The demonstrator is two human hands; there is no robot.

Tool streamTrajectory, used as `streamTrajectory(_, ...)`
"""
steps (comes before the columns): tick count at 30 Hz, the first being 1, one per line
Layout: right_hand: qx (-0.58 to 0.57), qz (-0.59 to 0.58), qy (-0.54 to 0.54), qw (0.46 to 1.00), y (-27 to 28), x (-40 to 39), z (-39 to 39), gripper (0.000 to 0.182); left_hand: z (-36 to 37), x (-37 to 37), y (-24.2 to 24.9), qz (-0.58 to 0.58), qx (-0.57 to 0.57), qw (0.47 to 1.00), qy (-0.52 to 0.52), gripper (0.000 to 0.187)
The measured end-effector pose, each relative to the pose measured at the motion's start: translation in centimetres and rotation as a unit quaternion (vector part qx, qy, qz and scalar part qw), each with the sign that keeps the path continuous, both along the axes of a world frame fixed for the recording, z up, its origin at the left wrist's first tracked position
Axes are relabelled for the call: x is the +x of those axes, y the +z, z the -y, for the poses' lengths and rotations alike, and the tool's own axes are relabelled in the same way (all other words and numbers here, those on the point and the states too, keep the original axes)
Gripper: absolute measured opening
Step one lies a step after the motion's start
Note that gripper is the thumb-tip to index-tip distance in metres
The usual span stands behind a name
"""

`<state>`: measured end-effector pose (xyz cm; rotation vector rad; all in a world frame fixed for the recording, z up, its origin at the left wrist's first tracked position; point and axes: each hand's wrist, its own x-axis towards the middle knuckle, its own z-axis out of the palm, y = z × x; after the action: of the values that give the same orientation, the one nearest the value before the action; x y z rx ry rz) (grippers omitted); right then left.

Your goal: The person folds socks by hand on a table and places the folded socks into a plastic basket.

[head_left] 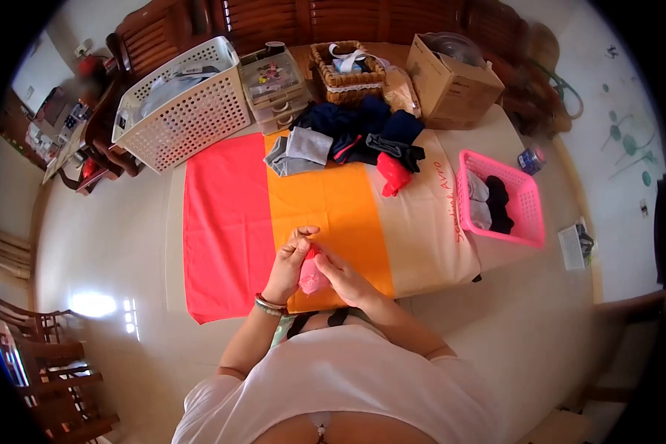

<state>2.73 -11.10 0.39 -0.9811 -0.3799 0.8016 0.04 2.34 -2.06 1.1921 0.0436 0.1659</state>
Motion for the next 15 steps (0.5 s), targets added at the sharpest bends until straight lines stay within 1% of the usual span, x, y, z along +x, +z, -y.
streamTrajectory(1, -0.025, -0.008, 0.008, 1.0, -0.7, 0.1, 0.4, 0.044, 0.0, 0.2, -0.4, 0.021, 0.081, 0.996, 0.028, 0.023)
streamTrajectory(2, -0.05, -0.016, 0.016, 0.998, -1.8, 0.2, 0.8, 0.04, 0.0, 0.5, -0.9, 0.043, 0.162, 0.984, 0.055, 0.023)
streamTrajectory(3, -0.076, -0.023, 0.025, 0.997, -1.8, 0.3, 1.1, 0.035, 0.1, 0.7, -1.0, 0.066, 0.24, 0.965, 0.083, 0.023)
streamTrajectory(4, -0.077, -0.044, 0.005, 0.996, -1.5, 0.6, 1.7, 0.033, 0.3, 0.7, -0.7, 0.065, 0.228, 0.967, 0.094, 0.017)
streamTrajectory(6, -0.078, -0.083, -0.031, 0.993, 0.0, 1.8, 3.5, 0.028, 0.4, 0.8, -1.3, 0.083, 0.311, 0.943, 0.084, 0.013)
streamTrajectory(7, -0.079, -0.094, -0.092, 0.988, 1.8, 2.9, 4.6, 0.026, 0.4, 0.7, -1.6, 0.091, 0.352, 0.928, 0.081, 0.012)
streamTrajectory(8, -0.055, -0.064, -0.113, 0.99, 3.0, 4.8, 6.5, 0.022, 0.9, 0.6, -0.9, 0.076, 0.329, 0.938, 0.081, 0.008)
streamTrajectory(9, -0.053, -0.014, -0.167, 0.984, 4.2, 6.7, 8.4, 0.018, 0.8, 0.4, -1.0, 0.072, 0.337, 0.936, 0.07, 0.007)
streamTrajectory(10, -0.077, 0.059, -0.23, 0.968, 4.5, 9.1, 10.9, 0.016, 0.8, 0.4, -1.2, 0.068, 0.345, 0.934, 0.058, 0.007)
streamTrajectory(11, -0.123, 0.161, -0.279, 0.939, 5.2, 11.5, 14.0, 0.017, 0.8, 0.4, -1.2, 0.065, 0.352, 0.933, 0.047, 0.006)
streamTrajectory(12, -0.139, 0.211, -0.416, 0.874, 6.7, 13.0, 15.8, 0.021, 0.9, 0.5, -1.1, 0.067, 0.347, 0.934, 0.051, 0.005)
streamTrajectory(13, -0.212, 0.223, -0.506, 0.806, 7.7, 14.9, 18.2, 0.026, 1.0, 0.5, -1.0, 0.067, 0.341, 0.936, 0.055, 0.005)
streamTrajectory(14, -0.323, 0.314, -0.571, 0.687, 7.2, 17.7, 21.8, 0.036, 1.1, 0.5, -0.9, 0.067, 0.335, 0.938, 0.062, 0.004)
streamTrajectory(15, -0.418, 0.341, -0.585, 0.606, 6.5, 20.3, 25.6, 0.048, 1.0, 0.4, -0.9, 0.068, 0.334, 0.939, 0.056, 0.004)
